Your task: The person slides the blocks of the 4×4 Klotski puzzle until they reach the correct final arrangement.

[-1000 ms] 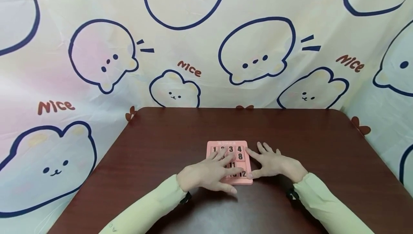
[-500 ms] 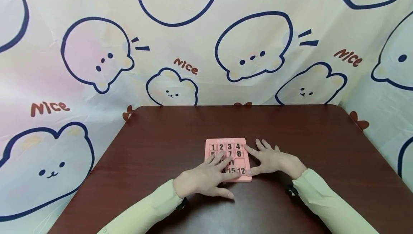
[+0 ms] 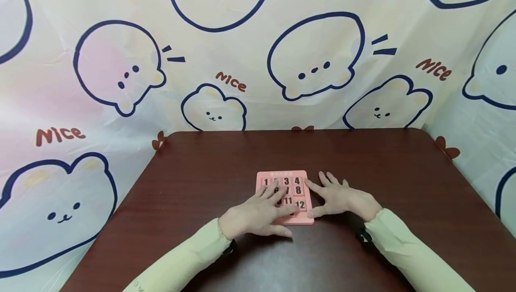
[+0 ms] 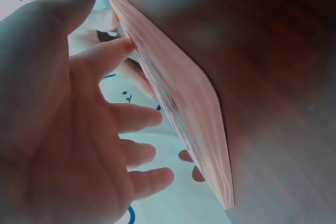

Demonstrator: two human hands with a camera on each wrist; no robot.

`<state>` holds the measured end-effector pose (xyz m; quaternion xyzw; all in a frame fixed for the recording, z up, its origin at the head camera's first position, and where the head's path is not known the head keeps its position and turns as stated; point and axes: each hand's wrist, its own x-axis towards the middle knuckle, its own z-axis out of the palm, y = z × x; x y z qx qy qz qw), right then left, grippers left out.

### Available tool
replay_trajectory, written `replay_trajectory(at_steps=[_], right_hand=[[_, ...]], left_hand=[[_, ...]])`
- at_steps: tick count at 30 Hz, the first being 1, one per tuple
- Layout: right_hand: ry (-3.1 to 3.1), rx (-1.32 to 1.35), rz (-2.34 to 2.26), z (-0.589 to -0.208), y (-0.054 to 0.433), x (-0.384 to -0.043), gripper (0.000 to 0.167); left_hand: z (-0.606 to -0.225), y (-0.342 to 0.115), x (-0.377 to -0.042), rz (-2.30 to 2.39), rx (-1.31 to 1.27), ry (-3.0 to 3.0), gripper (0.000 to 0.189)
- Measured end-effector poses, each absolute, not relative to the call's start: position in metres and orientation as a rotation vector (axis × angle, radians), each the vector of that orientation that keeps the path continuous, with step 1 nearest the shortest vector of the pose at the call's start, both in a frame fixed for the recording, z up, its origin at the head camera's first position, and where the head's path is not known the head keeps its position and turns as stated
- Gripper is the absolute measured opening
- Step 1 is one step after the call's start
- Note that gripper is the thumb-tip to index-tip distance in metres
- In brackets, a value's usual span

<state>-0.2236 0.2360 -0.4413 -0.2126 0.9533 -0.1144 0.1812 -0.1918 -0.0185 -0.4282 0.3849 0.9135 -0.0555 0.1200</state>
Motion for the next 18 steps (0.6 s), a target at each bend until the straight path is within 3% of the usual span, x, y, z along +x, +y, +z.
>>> replay_trajectory(at_steps=[18], right_hand=[[2.689,-0.574,-0.324,-0.443,0.232,-0.219,0.102]], left_hand=[[-0.429,-0.039,-0.229,0.104,1.062,2.706,0.067]])
